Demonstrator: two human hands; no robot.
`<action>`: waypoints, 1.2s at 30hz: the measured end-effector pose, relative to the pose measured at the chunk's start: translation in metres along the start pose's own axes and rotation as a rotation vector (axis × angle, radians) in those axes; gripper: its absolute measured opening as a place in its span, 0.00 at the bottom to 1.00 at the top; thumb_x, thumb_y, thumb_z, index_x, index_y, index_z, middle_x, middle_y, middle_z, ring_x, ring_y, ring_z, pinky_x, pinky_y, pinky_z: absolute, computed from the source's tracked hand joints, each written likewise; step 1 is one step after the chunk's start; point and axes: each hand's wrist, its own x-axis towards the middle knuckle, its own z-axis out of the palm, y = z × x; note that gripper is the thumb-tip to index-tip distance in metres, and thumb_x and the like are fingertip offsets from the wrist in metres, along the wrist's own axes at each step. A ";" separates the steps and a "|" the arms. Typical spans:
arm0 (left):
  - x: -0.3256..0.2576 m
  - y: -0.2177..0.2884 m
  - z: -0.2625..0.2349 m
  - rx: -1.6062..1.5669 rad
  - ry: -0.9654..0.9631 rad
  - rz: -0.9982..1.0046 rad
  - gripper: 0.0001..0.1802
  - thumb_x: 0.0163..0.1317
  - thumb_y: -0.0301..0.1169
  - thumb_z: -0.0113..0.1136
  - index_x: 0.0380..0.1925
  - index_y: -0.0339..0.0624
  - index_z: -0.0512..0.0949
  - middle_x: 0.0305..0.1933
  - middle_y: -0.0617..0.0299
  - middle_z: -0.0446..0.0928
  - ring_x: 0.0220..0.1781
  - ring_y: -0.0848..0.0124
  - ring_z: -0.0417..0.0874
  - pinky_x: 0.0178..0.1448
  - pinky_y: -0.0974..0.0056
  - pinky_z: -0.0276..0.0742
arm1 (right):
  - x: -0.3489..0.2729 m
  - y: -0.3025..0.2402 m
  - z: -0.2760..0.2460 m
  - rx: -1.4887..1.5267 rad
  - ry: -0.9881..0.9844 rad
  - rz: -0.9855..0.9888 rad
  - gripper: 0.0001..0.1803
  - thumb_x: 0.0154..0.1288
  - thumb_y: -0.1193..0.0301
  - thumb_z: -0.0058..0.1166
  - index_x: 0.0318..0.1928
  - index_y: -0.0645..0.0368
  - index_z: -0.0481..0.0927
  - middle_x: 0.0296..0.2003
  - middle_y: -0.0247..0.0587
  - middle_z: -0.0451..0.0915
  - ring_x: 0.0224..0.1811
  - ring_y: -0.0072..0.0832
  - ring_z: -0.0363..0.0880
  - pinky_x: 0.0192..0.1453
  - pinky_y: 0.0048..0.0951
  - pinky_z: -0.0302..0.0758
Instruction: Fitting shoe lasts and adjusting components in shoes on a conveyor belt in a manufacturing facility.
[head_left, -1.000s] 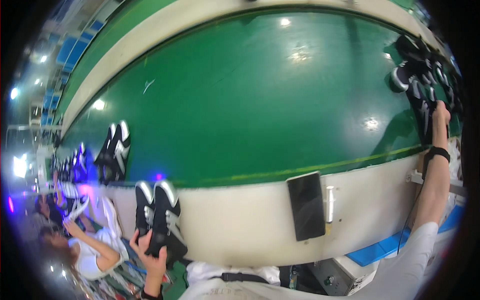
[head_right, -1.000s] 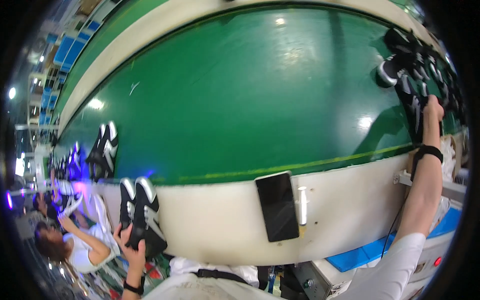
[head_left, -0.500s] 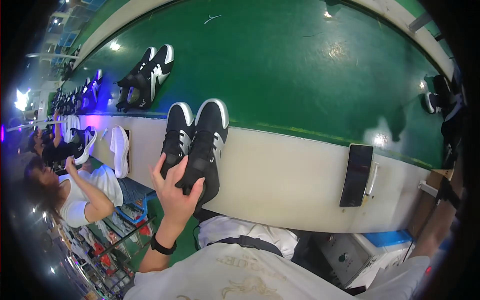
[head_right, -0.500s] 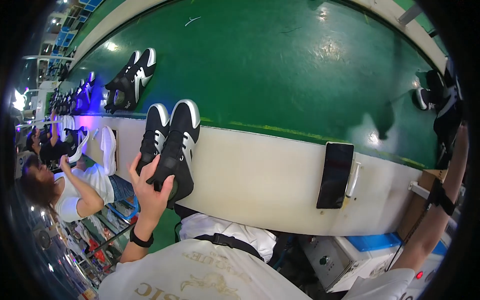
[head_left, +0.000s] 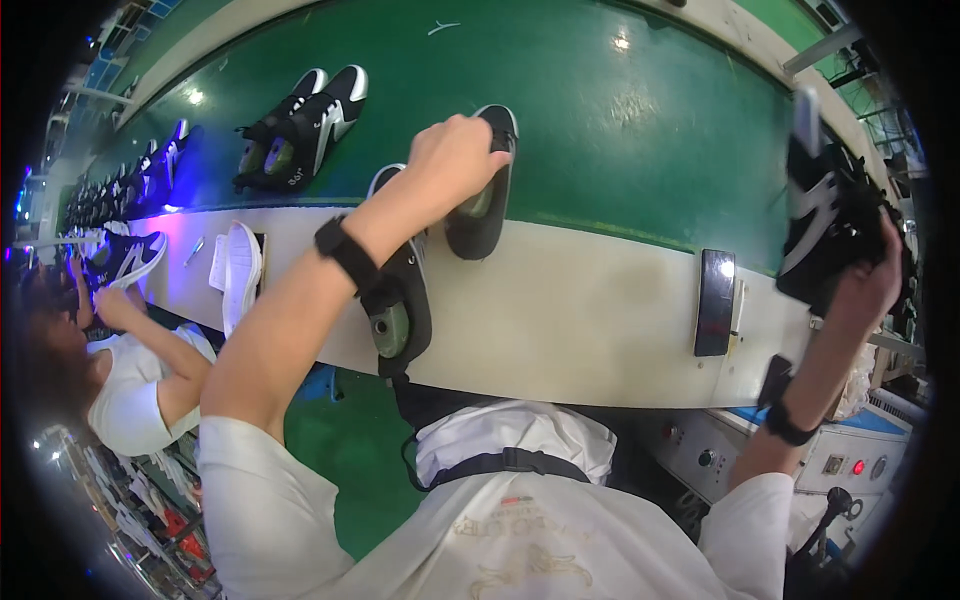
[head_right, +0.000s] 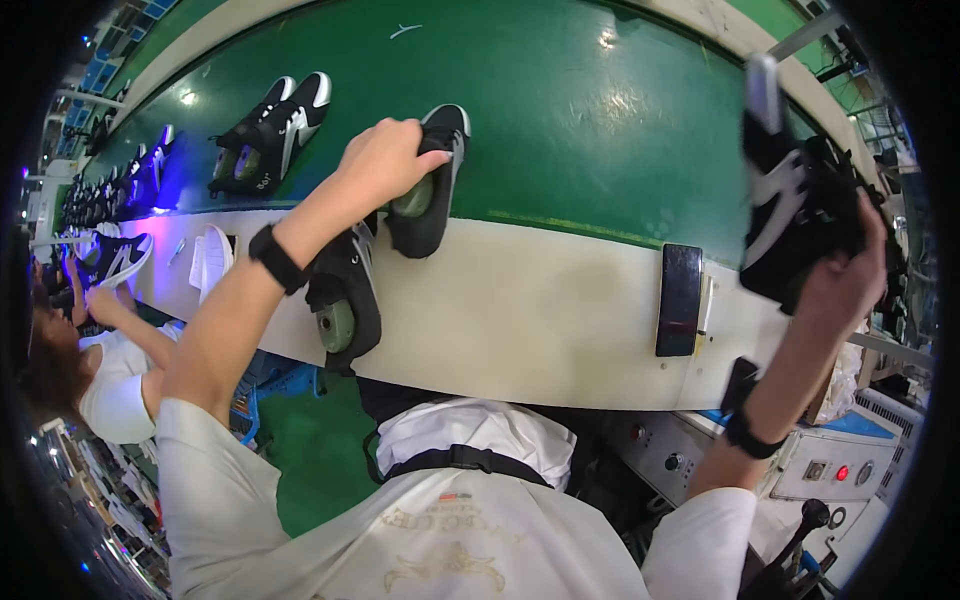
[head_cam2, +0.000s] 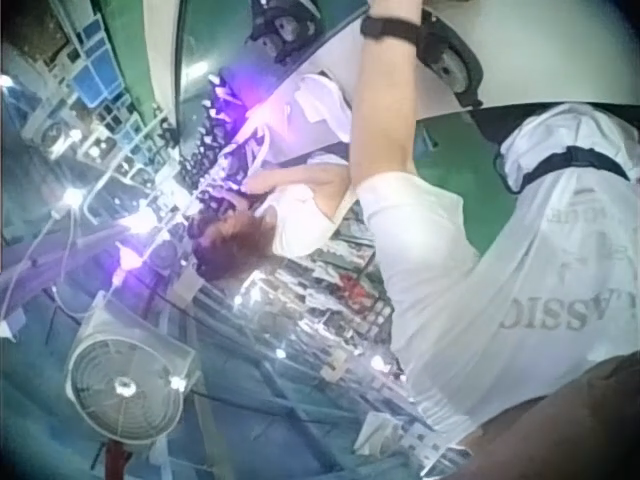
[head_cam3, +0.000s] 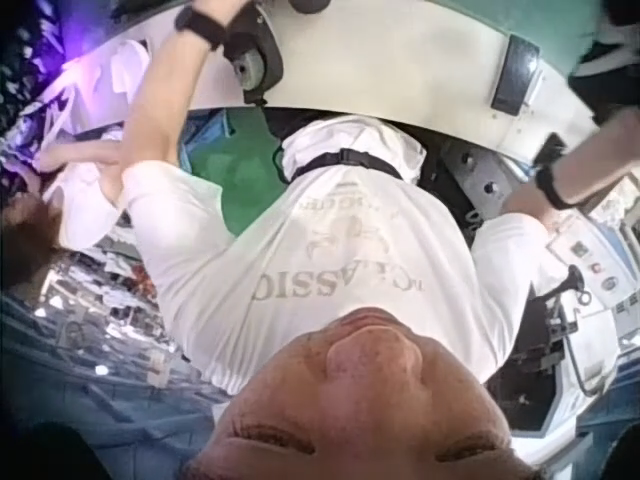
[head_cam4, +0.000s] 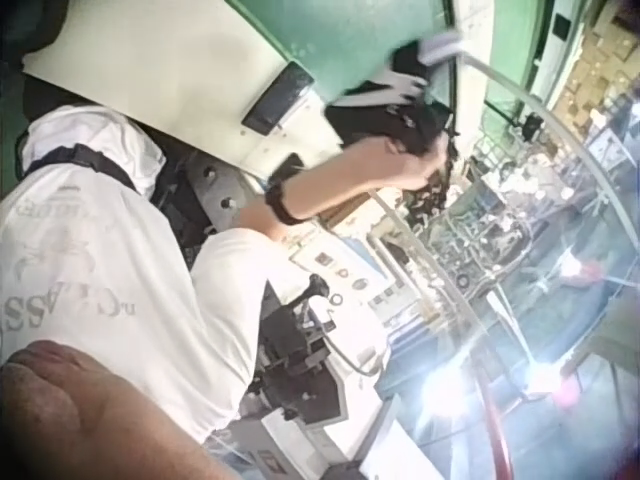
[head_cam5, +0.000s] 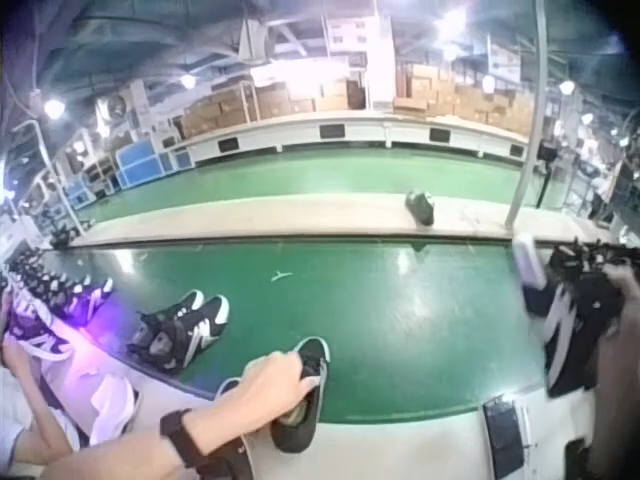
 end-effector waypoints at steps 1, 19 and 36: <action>0.011 0.001 0.002 -0.006 0.009 0.011 0.24 0.63 0.48 0.62 0.35 0.31 0.79 0.34 0.42 0.82 0.38 0.44 0.85 0.42 0.49 0.81 | -0.025 0.005 0.004 0.035 -0.003 0.004 0.10 0.63 0.73 0.59 0.43 0.63 0.85 0.38 0.36 0.86 0.31 0.18 0.84 0.22 0.13 0.69; 0.049 -0.009 0.022 -0.043 0.214 0.151 0.24 0.67 0.50 0.57 0.38 0.36 0.80 0.34 0.42 0.83 0.41 0.44 0.84 0.46 0.48 0.80 | -0.255 0.080 0.020 0.146 0.091 0.332 0.10 0.59 0.80 0.64 0.35 0.56 0.74 0.32 0.36 0.81 0.24 0.18 0.79 0.15 0.16 0.63; -0.161 -0.017 -0.001 -0.012 0.027 -0.051 0.47 0.60 0.42 0.66 0.74 0.42 0.52 0.69 0.21 0.55 0.60 0.29 0.71 0.64 0.44 0.72 | -0.246 0.131 -0.080 -0.380 -0.484 0.314 0.15 0.77 0.67 0.47 0.52 0.65 0.80 0.40 0.35 0.81 0.39 0.17 0.76 0.44 0.21 0.74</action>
